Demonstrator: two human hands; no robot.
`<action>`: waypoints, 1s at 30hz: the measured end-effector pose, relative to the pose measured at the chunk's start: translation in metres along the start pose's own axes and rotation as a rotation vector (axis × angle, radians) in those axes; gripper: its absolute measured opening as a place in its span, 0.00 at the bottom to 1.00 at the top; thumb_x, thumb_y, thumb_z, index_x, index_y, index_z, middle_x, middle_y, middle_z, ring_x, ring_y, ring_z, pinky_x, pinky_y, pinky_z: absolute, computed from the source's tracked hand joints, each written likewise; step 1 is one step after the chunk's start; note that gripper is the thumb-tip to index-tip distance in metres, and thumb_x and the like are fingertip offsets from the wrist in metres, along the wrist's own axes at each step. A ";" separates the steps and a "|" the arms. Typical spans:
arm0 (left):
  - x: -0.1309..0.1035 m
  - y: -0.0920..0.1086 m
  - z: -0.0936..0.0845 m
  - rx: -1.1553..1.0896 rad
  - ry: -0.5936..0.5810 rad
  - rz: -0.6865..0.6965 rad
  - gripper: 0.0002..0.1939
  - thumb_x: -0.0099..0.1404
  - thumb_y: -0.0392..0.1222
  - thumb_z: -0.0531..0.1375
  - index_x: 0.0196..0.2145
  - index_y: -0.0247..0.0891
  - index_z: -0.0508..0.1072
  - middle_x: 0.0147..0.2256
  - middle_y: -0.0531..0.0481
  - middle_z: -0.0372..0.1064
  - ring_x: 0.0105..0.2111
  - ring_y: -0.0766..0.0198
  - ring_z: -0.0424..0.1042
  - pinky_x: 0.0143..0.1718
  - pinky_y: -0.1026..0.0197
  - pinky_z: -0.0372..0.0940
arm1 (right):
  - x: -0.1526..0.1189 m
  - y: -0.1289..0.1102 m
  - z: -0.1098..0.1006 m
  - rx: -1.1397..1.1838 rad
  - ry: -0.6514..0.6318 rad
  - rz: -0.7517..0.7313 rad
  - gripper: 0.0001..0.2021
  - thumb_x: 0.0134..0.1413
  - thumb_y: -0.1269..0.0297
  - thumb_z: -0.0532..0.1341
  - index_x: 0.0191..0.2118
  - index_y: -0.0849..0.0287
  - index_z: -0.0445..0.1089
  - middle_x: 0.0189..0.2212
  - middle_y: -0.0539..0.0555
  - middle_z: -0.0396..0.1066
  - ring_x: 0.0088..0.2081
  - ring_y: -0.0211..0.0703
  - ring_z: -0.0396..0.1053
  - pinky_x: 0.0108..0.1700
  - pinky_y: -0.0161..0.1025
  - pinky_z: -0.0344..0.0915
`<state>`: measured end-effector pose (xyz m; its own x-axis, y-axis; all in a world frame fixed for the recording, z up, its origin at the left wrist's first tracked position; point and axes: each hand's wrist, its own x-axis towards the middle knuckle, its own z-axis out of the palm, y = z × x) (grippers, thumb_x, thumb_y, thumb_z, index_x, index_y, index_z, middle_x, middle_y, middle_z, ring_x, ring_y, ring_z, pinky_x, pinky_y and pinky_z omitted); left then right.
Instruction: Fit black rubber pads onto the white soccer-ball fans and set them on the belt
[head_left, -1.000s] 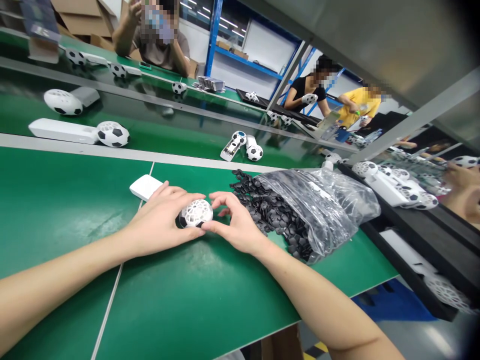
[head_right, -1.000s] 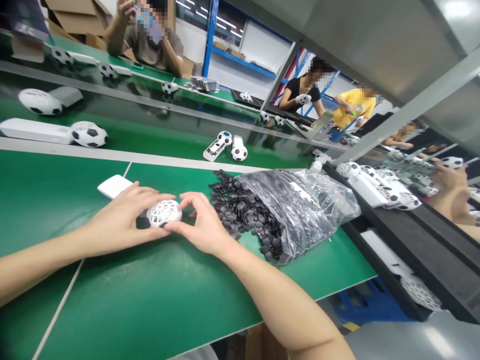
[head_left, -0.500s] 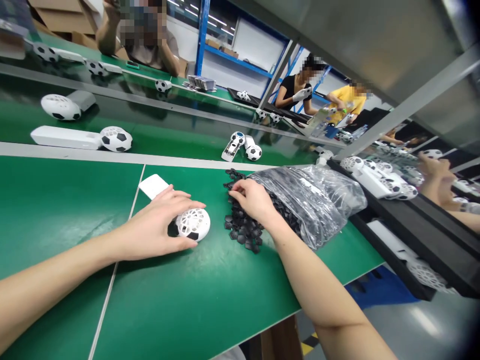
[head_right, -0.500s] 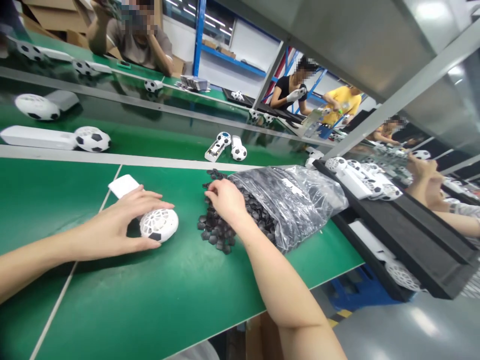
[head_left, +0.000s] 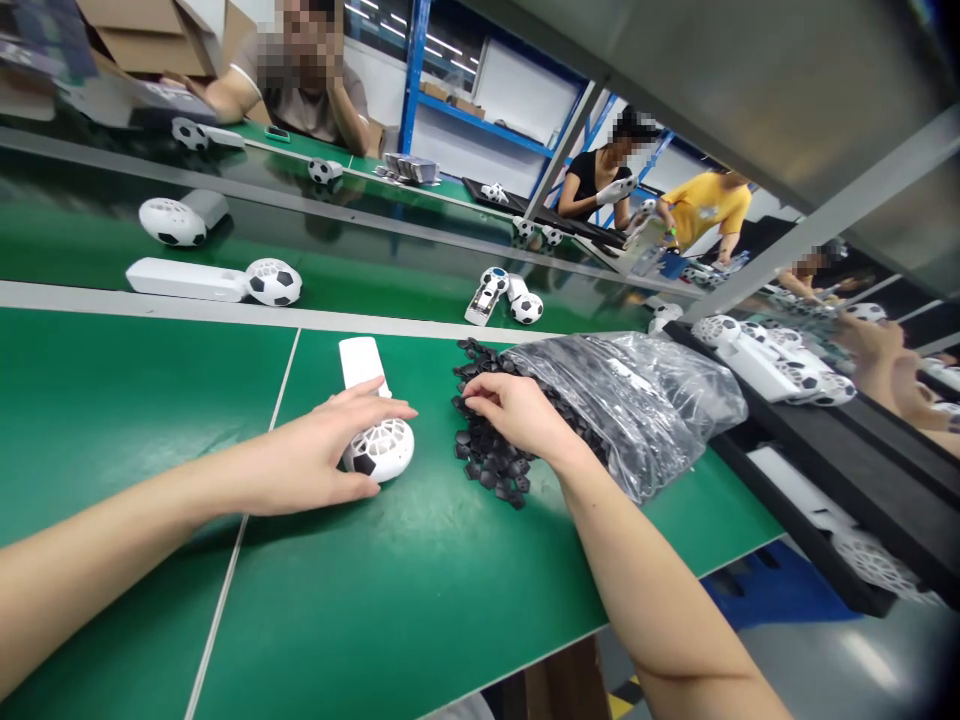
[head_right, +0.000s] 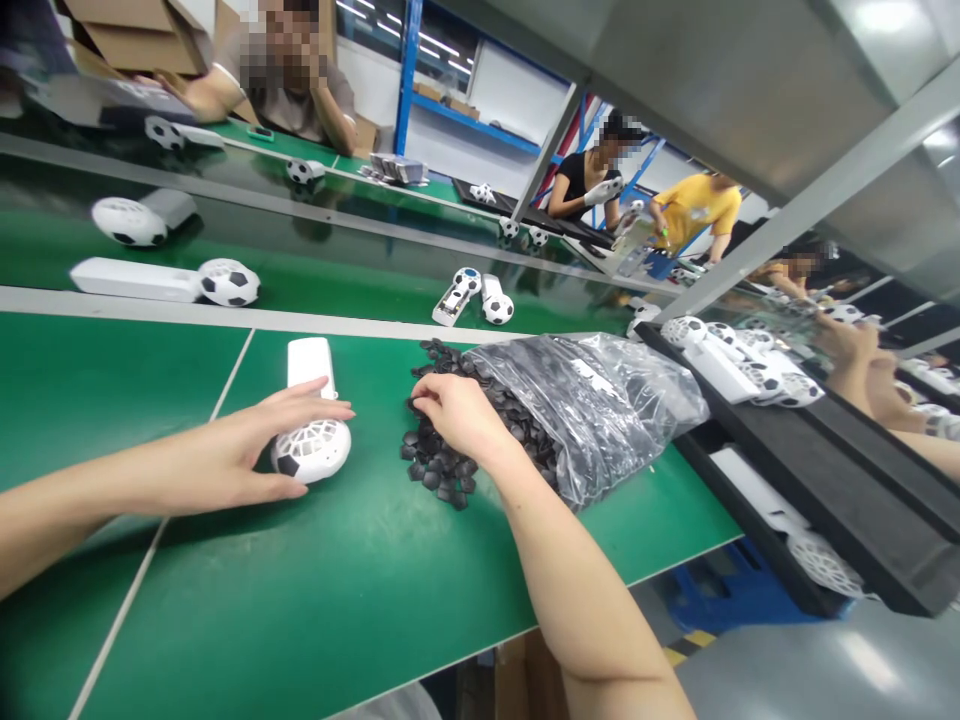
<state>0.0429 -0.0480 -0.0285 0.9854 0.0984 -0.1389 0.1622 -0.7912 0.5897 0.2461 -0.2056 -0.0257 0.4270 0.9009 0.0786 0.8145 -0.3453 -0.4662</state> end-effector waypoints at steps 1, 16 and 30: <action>-0.001 0.000 -0.002 -0.014 0.002 -0.031 0.34 0.55 0.43 0.58 0.58 0.52 0.53 0.64 0.52 0.35 0.63 0.49 0.36 0.58 0.43 0.47 | -0.001 -0.001 0.000 0.020 -0.029 -0.008 0.07 0.53 0.73 0.57 0.34 0.57 0.72 0.30 0.49 0.72 0.32 0.37 0.68 0.36 0.33 0.62; 0.002 0.004 0.007 -0.134 0.128 -0.053 0.28 0.55 0.52 0.58 0.53 0.48 0.61 0.64 0.50 0.37 0.63 0.51 0.38 0.60 0.49 0.45 | -0.005 -0.015 0.010 0.241 -0.196 0.016 0.12 0.52 0.76 0.52 0.36 0.59 0.72 0.32 0.50 0.72 0.29 0.34 0.69 0.34 0.32 0.64; 0.003 -0.004 -0.005 -0.192 0.002 0.081 0.27 0.56 0.42 0.58 0.54 0.49 0.59 0.64 0.55 0.39 0.63 0.55 0.32 0.60 0.48 0.42 | -0.016 -0.037 0.018 0.400 0.045 -0.371 0.03 0.51 0.71 0.63 0.32 0.56 0.74 0.31 0.49 0.72 0.36 0.36 0.69 0.42 0.34 0.65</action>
<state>0.0451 -0.0411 -0.0271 0.9957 0.0407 -0.0831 0.0890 -0.6667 0.7400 0.2017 -0.2026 -0.0252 0.1631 0.9278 0.3354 0.7042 0.1287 -0.6983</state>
